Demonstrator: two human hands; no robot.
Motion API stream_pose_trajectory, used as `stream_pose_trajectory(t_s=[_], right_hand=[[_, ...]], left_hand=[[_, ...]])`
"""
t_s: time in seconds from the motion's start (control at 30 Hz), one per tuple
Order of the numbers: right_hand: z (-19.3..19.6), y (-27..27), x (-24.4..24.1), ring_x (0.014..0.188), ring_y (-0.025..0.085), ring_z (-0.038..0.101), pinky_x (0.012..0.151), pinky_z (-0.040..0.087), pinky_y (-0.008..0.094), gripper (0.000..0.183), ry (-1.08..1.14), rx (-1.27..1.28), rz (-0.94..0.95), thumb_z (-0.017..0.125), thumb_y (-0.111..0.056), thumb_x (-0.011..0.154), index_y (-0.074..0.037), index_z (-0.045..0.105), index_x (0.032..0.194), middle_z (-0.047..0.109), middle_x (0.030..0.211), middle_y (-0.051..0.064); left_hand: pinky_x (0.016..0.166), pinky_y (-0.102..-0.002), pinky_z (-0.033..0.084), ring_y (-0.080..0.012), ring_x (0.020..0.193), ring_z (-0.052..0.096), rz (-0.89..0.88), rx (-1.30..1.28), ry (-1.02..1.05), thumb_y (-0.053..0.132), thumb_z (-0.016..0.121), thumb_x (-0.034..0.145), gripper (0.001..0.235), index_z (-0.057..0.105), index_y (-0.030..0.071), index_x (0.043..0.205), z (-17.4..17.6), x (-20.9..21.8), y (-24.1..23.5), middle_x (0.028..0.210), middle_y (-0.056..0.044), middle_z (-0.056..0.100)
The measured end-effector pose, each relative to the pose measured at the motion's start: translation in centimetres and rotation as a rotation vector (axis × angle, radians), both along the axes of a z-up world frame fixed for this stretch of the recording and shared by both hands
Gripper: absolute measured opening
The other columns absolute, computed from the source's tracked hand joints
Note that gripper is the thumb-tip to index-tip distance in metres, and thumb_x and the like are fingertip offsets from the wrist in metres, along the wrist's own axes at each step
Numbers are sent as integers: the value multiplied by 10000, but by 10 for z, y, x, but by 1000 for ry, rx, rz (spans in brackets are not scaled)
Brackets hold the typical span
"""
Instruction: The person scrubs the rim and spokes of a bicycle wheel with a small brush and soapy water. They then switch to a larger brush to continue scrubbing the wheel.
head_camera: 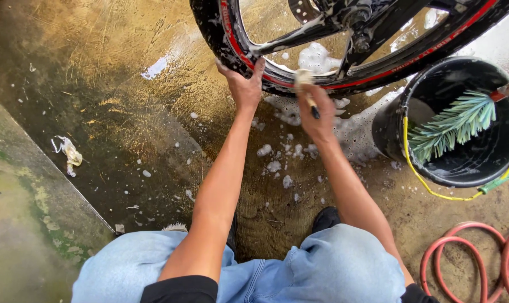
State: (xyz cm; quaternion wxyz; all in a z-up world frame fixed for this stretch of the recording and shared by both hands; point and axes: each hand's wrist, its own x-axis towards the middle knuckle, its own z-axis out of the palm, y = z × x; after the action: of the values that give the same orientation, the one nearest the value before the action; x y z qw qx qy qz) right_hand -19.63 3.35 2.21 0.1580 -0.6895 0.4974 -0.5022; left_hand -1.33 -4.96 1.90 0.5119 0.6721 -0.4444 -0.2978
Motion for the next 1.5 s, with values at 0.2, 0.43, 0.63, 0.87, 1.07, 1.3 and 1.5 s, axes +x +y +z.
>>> stream_pose_trajectory(t_s=[0.2, 0.43, 0.63, 0.87, 1.07, 1.3, 1.5], right_hand=[[24, -15, 22, 742, 214, 727, 562, 597, 258, 264, -306, 306, 142, 689, 34, 962, -8, 653, 1221, 745, 1026, 174], [27, 13, -23, 617, 150, 602, 456, 410, 288, 178, 28, 183, -260, 685, 2, 979, -54, 676, 1148, 741, 876, 93], [38, -2, 28, 813, 410, 738, 708, 620, 538, 179, -276, 294, -77, 723, -16, 983, -90, 720, 1146, 734, 932, 246], [41, -8, 20, 749, 197, 670, 614, 537, 353, 202, -296, 394, -28, 680, -66, 1013, -60, 681, 1215, 722, 909, 134], [47, -20, 52, 683, 137, 626, 545, 482, 247, 233, -251, 290, 73, 674, -15, 988, -54, 631, 1214, 712, 891, 64], [78, -6, 31, 637, 119, 574, 544, 435, 263, 161, -154, 254, -146, 682, -4, 960, -32, 721, 1114, 713, 815, 41], [48, -9, 49, 811, 293, 753, 615, 694, 340, 400, 275, 58, -53, 685, 90, 950, -167, 568, 1234, 766, 1105, 141]], left_hand=[[808, -308, 693, -295, 954, 724, 29, -16, 221, 701, 689, 639, 1340, -13, -77, 1472, 11, -8, 5, 1191, -250, 549], [560, -185, 600, -140, 668, 622, 55, -114, 222, 614, 762, 702, 968, 246, 34, 1280, -7, -20, -1, 973, -68, 589], [1161, -586, 384, -482, 1369, 459, 81, 30, 411, 258, 901, 792, 1092, 119, 101, 1537, -54, -16, -7, 1460, -315, 414], [1062, -459, 541, -335, 1204, 565, 81, -25, 202, 149, 906, 745, 971, 237, 93, 1447, 35, 10, -25, 1311, -199, 522], [941, -533, 684, -312, 1112, 688, -25, -218, -108, 92, 950, 719, 1055, 234, 25, 1490, 104, 54, -69, 1271, -180, 572], [1303, -555, 432, -420, 1569, 328, 56, -466, -655, 610, 415, 1116, 883, -103, 154, 1667, 51, 44, -60, 1711, -227, 30], [1304, -692, 101, -599, 1526, -36, -125, -379, -1194, 421, 627, 1072, 944, -28, 82, 1661, -18, 38, -22, 1694, -234, -175]])
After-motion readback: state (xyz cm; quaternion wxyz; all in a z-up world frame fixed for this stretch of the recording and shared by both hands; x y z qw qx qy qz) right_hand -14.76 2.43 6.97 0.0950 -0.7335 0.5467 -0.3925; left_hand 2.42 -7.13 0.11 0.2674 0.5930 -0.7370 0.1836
